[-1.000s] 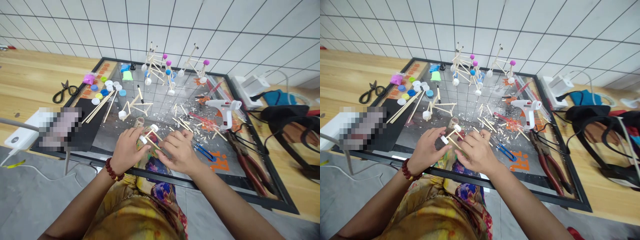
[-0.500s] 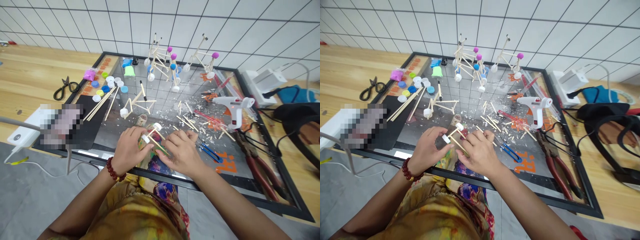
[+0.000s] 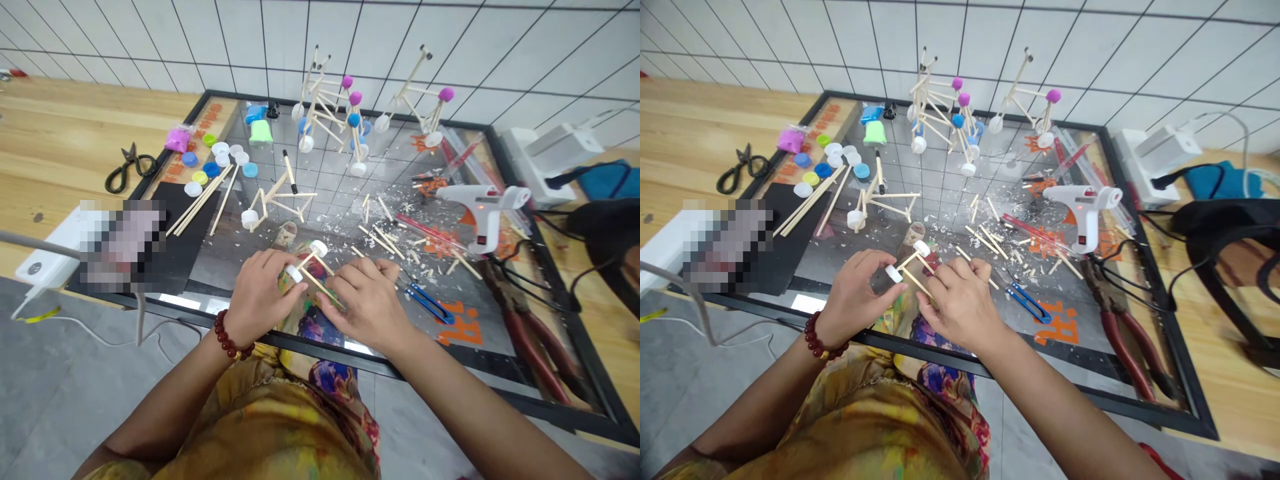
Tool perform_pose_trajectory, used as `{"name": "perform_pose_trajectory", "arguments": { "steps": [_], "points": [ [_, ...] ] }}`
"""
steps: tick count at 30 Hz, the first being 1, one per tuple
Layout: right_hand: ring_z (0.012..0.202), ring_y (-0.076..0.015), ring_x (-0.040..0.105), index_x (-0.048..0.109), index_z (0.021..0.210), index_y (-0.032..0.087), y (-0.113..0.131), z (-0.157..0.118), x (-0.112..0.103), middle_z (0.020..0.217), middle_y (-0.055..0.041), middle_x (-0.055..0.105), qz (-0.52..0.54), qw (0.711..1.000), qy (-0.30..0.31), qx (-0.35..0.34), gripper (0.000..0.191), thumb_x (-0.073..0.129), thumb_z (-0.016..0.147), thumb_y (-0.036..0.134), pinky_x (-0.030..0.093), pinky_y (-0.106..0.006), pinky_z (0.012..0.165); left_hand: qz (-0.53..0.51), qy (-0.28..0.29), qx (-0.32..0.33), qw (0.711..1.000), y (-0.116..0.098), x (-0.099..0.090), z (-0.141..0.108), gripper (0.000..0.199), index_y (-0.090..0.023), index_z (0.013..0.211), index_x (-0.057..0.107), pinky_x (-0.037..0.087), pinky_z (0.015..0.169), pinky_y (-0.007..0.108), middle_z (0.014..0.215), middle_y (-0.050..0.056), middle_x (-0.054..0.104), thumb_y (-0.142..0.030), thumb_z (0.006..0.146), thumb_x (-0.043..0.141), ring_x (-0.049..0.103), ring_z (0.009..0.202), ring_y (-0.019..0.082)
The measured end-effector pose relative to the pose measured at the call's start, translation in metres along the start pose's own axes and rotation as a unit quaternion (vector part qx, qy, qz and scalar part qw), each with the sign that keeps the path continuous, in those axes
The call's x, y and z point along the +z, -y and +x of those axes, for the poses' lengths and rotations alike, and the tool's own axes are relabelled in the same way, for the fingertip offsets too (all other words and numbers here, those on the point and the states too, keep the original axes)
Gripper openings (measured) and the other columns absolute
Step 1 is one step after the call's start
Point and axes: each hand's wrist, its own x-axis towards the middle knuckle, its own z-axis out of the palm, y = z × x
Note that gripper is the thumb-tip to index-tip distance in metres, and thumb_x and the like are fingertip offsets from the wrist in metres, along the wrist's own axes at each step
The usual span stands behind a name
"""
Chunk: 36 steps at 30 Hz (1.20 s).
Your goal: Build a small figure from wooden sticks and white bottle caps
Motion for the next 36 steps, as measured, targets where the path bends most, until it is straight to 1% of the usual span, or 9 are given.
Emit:
{"name": "perform_pose_trajectory", "arguments": {
  "steps": [3,9,14,17,19,22,25,31,36],
  "points": [
    [0.081,-0.0187,0.051,0.063,0.075,0.018,0.0,0.0,0.002,0.073,-0.0017,0.064,-0.011,1.0,-0.01,0.0,0.021,0.059,0.093,0.025,0.024,-0.039,0.079,-0.002,0.001,-0.002,1.0,0.0,0.0,0.0,0.021,-0.02,0.1,0.057,0.052,0.084,0.039,0.099,0.005,0.069,-0.023,0.085,0.07,0.065,0.094,0.024],
    [0.077,-0.0171,0.051,0.063,0.072,0.018,0.001,0.0,0.002,0.069,-0.0009,0.064,-0.008,0.999,-0.033,-0.004,0.022,0.061,0.094,0.024,0.024,-0.038,0.078,-0.016,-0.013,-0.002,1.0,0.002,0.001,-0.001,0.021,-0.02,0.101,0.058,0.053,0.086,0.039,0.101,0.005,0.071,-0.021,0.084,0.071,0.066,0.097,0.024],
    [0.075,-0.0167,0.05,0.063,0.071,0.018,0.003,0.002,0.003,0.066,-0.0002,0.062,-0.014,0.999,-0.03,-0.009,0.023,0.061,0.093,0.023,0.023,-0.038,0.077,-0.018,-0.015,-0.003,1.0,0.002,0.001,-0.001,0.021,-0.02,0.1,0.059,0.054,0.086,0.039,0.1,0.005,0.071,-0.022,0.083,0.073,0.067,0.096,0.023],
    [0.076,-0.0169,0.051,0.064,0.073,0.019,0.003,0.003,0.002,0.067,0.0,0.063,-0.016,0.999,-0.026,-0.006,0.021,0.061,0.093,0.024,0.023,-0.038,0.077,-0.013,-0.006,-0.004,1.0,0.001,0.0,-0.001,0.021,-0.02,0.101,0.059,0.054,0.086,0.039,0.101,0.005,0.071,-0.023,0.084,0.072,0.066,0.097,0.024],
    [0.076,-0.0173,0.052,0.066,0.079,0.02,0.001,0.003,-0.002,0.069,0.0,0.065,-0.013,0.999,-0.036,-0.003,0.017,0.063,0.093,0.029,0.023,-0.039,0.077,-0.015,0.005,-0.011,1.0,0.0,-0.002,-0.001,0.026,-0.02,0.106,0.06,0.054,0.087,0.04,0.105,0.006,0.071,-0.026,0.085,0.072,0.066,0.099,0.024],
    [0.075,-0.018,0.055,0.068,0.088,0.022,-0.008,0.001,-0.011,0.071,0.0004,0.067,-0.014,0.997,-0.07,0.034,0.014,0.067,0.09,0.035,0.025,-0.04,0.077,-0.033,0.009,-0.037,0.999,-0.002,-0.004,-0.001,0.046,-0.021,0.123,0.056,0.054,0.09,0.041,0.114,0.009,0.069,-0.03,0.082,0.076,0.066,0.103,0.025],
    [0.075,-0.0183,0.056,0.067,0.086,0.024,-0.02,-0.003,-0.019,0.068,0.0019,0.066,-0.031,0.99,-0.098,0.095,0.004,0.067,0.088,0.027,0.025,-0.04,0.078,-0.038,0.022,-0.058,0.997,-0.002,-0.006,-0.001,0.061,-0.022,0.131,0.052,0.054,0.092,0.042,0.117,0.009,0.068,-0.031,0.078,0.079,0.066,0.106,0.026],
    [0.075,-0.019,0.058,0.064,0.078,0.024,-0.03,-0.005,-0.028,0.07,0.0022,0.069,-0.006,0.983,-0.113,0.142,0.009,0.066,0.086,0.024,0.028,-0.039,0.081,-0.022,0.059,-0.049,0.997,-0.001,-0.009,-0.001,0.067,-0.018,0.138,0.047,0.053,0.097,0.046,0.123,0.013,0.066,-0.035,0.08,0.076,0.064,0.113,0.029],
    [0.075,-0.018,0.06,0.063,0.076,0.024,-0.03,-0.005,-0.029,0.071,0.0032,0.071,0.027,0.982,-0.12,0.14,0.011,0.066,0.086,0.022,0.032,-0.038,0.08,-0.009,0.056,-0.033,0.998,0.001,-0.015,-0.004,0.063,-0.015,0.138,0.046,0.054,0.098,0.045,0.128,0.016,0.062,-0.034,0.085,0.072,0.063,0.117,0.03]
  ]
}}
